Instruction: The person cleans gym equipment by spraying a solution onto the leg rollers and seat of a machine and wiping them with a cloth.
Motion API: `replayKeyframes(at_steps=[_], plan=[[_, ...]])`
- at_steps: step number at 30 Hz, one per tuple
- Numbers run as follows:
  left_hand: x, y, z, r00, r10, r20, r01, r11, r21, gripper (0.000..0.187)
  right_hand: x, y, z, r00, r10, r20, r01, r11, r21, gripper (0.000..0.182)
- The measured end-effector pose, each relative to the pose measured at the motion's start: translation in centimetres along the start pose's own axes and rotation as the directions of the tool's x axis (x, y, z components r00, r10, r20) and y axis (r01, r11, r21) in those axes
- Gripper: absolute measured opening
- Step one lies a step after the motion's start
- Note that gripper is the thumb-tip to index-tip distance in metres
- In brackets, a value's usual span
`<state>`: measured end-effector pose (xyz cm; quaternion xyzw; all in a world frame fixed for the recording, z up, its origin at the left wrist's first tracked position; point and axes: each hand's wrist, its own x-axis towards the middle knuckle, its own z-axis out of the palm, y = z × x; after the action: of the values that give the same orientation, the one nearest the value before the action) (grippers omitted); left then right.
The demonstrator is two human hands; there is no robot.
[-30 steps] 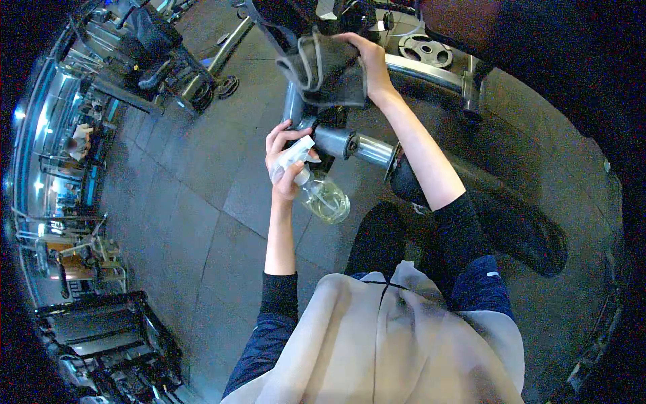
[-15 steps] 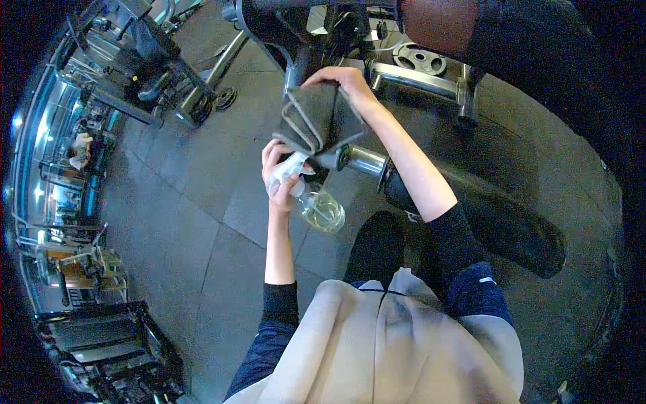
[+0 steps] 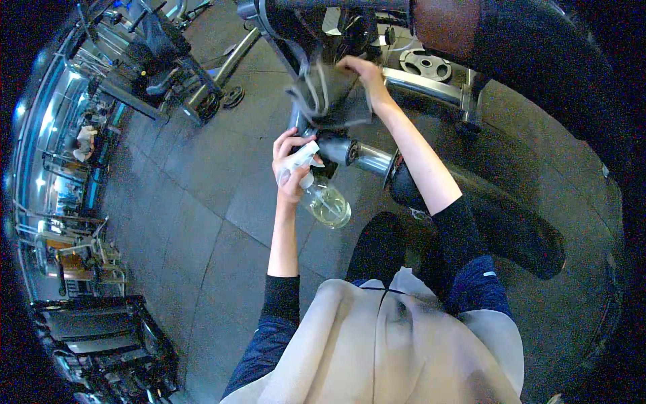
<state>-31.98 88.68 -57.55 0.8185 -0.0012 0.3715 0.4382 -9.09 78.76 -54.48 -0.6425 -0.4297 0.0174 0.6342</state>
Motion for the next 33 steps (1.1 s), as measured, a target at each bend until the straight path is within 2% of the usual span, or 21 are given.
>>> replayKeyframes(at_steps=[2, 3, 5, 6, 8, 9, 10, 11, 12, 13, 15, 16, 19, 20, 23, 24, 27, 28, 29, 31, 33], plan=[[-0.3, -1.2, -0.9, 0.997, 0.008, 0.075, -0.012, 0.998, 0.060, 0.049, -0.8, 0.6, 0.6, 0.979, -0.015, 0.201, 0.017, 1.000, -0.004, 0.020], [-0.5, -1.4, -0.6, 0.999, -0.030, 0.010, 0.030, 1.000, -0.005, 0.052, -1.6, -0.9, 0.7, 0.949, 0.023, 0.315, -0.007, 0.999, -0.051, 0.021], [-0.9, -1.5, 0.2, 0.987, -0.114, -0.111, 0.098, 0.985, -0.141, 0.058, -1.4, -1.9, 0.3, 0.922, -0.021, 0.387, 0.070, 0.991, -0.115, 0.022], [-0.8, -1.4, -0.2, 0.991, -0.113, -0.074, 0.103, 0.988, -0.117, 0.066, -1.2, -2.0, 0.2, 0.923, -0.031, 0.384, 0.072, 0.993, -0.092, 0.022], [-1.0, -1.5, 0.0, 0.989, -0.097, -0.112, 0.084, 0.990, -0.110, 0.064, -1.0, -2.0, 0.3, 0.925, -0.042, 0.377, 0.063, 0.997, -0.043, 0.022], [-0.8, -1.1, 0.2, 0.988, -0.093, -0.127, 0.079, 0.991, -0.109, 0.063, -0.7, -1.3, 0.4, 0.945, -0.049, 0.325, 0.047, 0.999, 0.015, 0.023], [-0.4, -0.7, -0.6, 1.000, -0.027, 0.017, 0.026, 0.999, 0.021, 0.060, 0.0, 0.0, 0.6, 0.961, -0.051, 0.273, 0.032, 0.997, 0.073, 0.023], [-0.3, -0.4, -0.4, 1.000, -0.015, 0.011, 0.015, 1.000, 0.016, 0.058, 0.5, 1.4, 0.7, 0.974, -0.048, 0.223, 0.019, 0.991, 0.133, 0.023], [0.1, 0.3, 0.0, 1.000, -0.005, 0.003, 0.005, 1.000, 0.013, 0.056, 0.9, 1.8, 0.5, 0.994, -0.074, 0.077, 0.063, 0.990, 0.128, 0.024], [0.3, 0.8, 0.2, 1.000, 0.006, -0.007, -0.006, 1.000, 0.012, 0.054, 1.3, 2.2, 0.4, 0.979, -0.195, -0.065, 0.195, 0.981, -0.008, 0.025], [0.2, 1.1, 0.1, 1.000, 0.008, 0.004, -0.008, 1.000, 0.013, 0.048, 1.8, 2.4, -0.1, 0.995, 0.047, -0.091, 0.004, 0.870, 0.493, 0.024], [0.3, 1.0, 0.0, 1.000, 0.005, 0.008, -0.005, 1.000, 0.027, 0.047, 1.6, 1.4, -0.2, 0.970, -0.030, -0.241, 0.063, 0.990, 0.127, 0.024], [0.2, 0.6, -0.1, 1.000, 0.014, 0.018, -0.014, 0.999, 0.034, 0.047, 0.7, -1.1, 0.2, 0.905, 0.008, -0.425, 0.089, 0.974, 0.209, 0.025], [0.2, 0.3, 0.0, 1.000, 0.020, 0.011, -0.020, 1.000, 0.020, 0.047, 1.1, 0.0, 0.8, 0.887, -0.018, -0.461, 0.054, 0.996, 0.065, 0.025], [0.2, 0.6, 0.1, 1.000, 0.020, 0.002, -0.020, 1.000, 0.003, 0.046, 0.1, -1.7, 1.1, 0.951, -0.013, -0.310, 0.038, 0.997, 0.074, 0.025], [0.2, 0.6, 0.1, 1.000, 0.017, 0.005, -0.017, 1.000, -0.003, 0.046, 0.3, -1.2, 0.9, 0.948, -0.086, -0.307, 0.096, 0.995, 0.017, 0.022], [0.0, -0.1, -0.4, 0.999, 0.024, 0.045, -0.026, 0.999, 0.033, 0.046, -0.3, -0.2, 0.6, 0.998, 0.061, 0.011, -0.062, 0.989, 0.138, 0.019], [0.0, -0.4, -0.5, 0.997, 0.029, 0.067, -0.032, 0.998, 0.052, 0.046, -0.6, -0.4, 0.8, 0.995, 0.054, 0.080, -0.047, 0.995, -0.085, 0.019], [-0.3, -0.6, -0.3, 1.000, -0.002, 0.021, 0.002, 1.000, -0.002, 0.046, -1.2, 0.0, 1.2, 0.979, -0.044, 0.198, 0.047, 0.999, -0.012, 0.021], [-0.5, -0.2, 0.3, 0.996, -0.062, -0.057, 0.057, 0.994, -0.089, 0.047, -1.5, -0.6, 1.3, 0.948, -0.082, 0.307, 0.092, 0.996, -0.019, 0.024], [-0.5, -0.3, 0.7, 0.986, -0.113, -0.125, 0.094, 0.984, -0.154, 0.048, -0.8, -1.2, 0.8, 0.935, -0.009, 0.354, 0.017, 1.000, -0.017, 0.020]])
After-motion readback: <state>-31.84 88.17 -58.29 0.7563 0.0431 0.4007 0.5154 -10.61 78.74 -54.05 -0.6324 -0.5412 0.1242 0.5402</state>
